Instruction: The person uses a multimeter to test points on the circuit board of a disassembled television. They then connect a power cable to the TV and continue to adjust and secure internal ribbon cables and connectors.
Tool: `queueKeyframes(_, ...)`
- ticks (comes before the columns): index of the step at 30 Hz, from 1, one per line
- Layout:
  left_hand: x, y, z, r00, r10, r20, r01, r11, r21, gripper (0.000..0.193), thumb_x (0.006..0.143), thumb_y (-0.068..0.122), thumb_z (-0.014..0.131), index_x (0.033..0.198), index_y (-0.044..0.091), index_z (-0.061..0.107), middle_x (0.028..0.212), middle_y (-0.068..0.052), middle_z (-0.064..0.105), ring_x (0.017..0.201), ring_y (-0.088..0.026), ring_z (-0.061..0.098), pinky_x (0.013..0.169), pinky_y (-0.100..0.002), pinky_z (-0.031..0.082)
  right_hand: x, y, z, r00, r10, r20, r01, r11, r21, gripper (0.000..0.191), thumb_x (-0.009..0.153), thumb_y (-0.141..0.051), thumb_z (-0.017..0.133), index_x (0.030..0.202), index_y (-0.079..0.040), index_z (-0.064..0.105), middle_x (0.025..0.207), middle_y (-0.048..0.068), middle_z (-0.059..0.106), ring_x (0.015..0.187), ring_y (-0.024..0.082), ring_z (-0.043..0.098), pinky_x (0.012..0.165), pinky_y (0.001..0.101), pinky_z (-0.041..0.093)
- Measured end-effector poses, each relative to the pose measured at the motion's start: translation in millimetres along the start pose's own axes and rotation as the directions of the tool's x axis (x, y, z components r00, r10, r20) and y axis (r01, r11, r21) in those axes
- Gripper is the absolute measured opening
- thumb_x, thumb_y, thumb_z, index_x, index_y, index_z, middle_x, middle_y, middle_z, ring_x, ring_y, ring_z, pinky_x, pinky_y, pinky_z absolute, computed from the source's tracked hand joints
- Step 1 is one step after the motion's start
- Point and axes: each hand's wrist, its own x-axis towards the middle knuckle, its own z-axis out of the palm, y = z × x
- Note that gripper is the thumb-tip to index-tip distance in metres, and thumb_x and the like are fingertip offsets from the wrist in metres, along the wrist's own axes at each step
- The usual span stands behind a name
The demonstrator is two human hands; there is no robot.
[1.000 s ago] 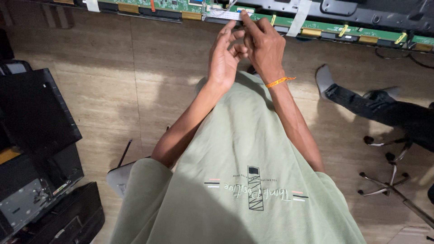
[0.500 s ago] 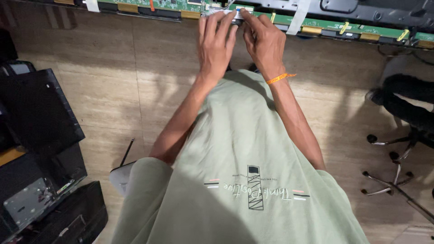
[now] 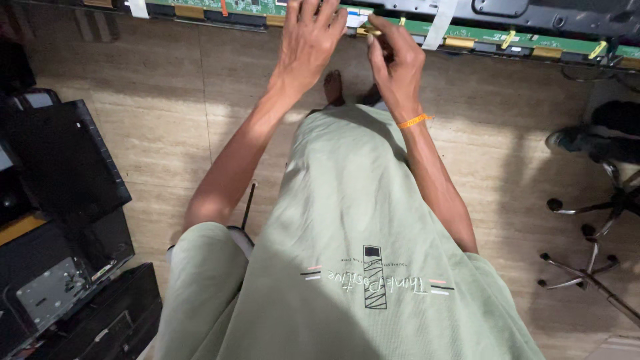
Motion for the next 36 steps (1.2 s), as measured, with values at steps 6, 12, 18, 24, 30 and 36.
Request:
queueKeyframes(6, 19.2, -9.9, -21.7, 0.993, 0.085, 0.077, -0.079, 0.993, -0.088, 0.012, 0.096, 0.014, 0.072, 0.103, 0.004, 0.068, 0.133, -0.009, 0.058, 0.129, -0.029, 0.05, 0.107, -0.047, 0.038, -15.8, 8.1, -19.2, 0.991, 0.108, 0.085, -0.114, 0.991, 0.072, 0.019, 0.102, -0.004, 0.07, 0.121, -0.002, 0.073, 0.087, 0.009, 0.062, 0.072, 0.014, 0.057, 0.066, 0.0297, 0.048)
queueKeyframes(12, 32.3, -11.5, -29.5, 0.985, 0.114, 0.132, -0.101, 0.99, -0.097, 0.013, 0.095, 0.015, 0.074, 0.101, 0.005, 0.069, 0.119, -0.01, 0.057, 0.117, -0.031, 0.05, 0.1, -0.047, 0.039, -13.8, 16.8, -1.7, 0.937, 0.323, 0.134, -0.348, 0.893, 0.284, 0.017, 0.1, -0.007, 0.071, 0.116, 0.0, 0.074, 0.089, 0.004, 0.07, 0.071, 0.007, 0.061, 0.062, 0.0237, 0.052)
queueKeyframes(18, 34.7, -28.3, -26.0, 0.976, 0.208, 0.071, -0.203, 0.976, -0.073, 0.019, 0.093, 0.016, 0.074, 0.107, 0.004, 0.069, 0.132, -0.008, 0.06, 0.123, -0.028, 0.05, 0.105, -0.046, 0.039, -3.1, 10.0, 29.0, 0.848, 0.515, 0.123, -0.506, 0.72, 0.474, 0.017, 0.1, -0.01, 0.07, 0.111, 0.002, 0.072, 0.084, 0.0, 0.07, 0.068, 0.005, 0.067, 0.052, 0.0234, 0.053)
queueKeyframes(24, 41.8, -65.1, -25.8, 0.933, 0.359, 0.042, -0.349, 0.925, -0.154, 0.024, 0.095, 0.021, 0.076, 0.114, 0.006, 0.07, 0.138, -0.01, 0.06, 0.129, -0.032, 0.05, 0.108, -0.052, 0.036, 1.5, -18.8, 61.4, 0.797, 0.596, -0.095, -0.507, 0.747, 0.43, 0.016, 0.099, -0.01, 0.074, 0.11, 0.001, 0.072, 0.086, -0.001, 0.071, 0.067, 0.003, 0.062, 0.055, 0.0221, 0.052)
queueKeyframes(30, 51.2, -100.2, -20.8, 0.855, 0.516, 0.051, -0.474, 0.819, -0.323, 0.025, 0.093, 0.021, 0.077, 0.112, 0.007, 0.069, 0.129, -0.01, 0.062, 0.126, -0.029, 0.054, 0.107, -0.052, 0.037, 5.5, -38.2, 118.4, 0.722, 0.566, -0.398, -0.437, 0.819, 0.371, 0.015, 0.1, -0.009, 0.076, 0.104, 0.0, 0.064, 0.083, -0.002, 0.065, 0.071, 0.002, 0.053, 0.062, 0.0198, 0.048)
queueKeyframes(36, 52.1, -110.0, -22.4, 0.842, 0.537, 0.052, -0.466, 0.773, -0.43, 0.025, 0.095, 0.02, 0.079, 0.112, 0.005, 0.068, 0.129, -0.01, 0.061, 0.123, -0.03, 0.053, 0.106, -0.052, 0.037, 9.3, -33.1, 156.3, 0.564, 0.646, -0.514, -0.385, 0.757, 0.528, 0.022, 0.103, -0.01, 0.074, 0.097, -0.004, 0.054, 0.082, -0.003, 0.059, 0.069, 0.001, 0.05, 0.057, 0.0192, 0.044)
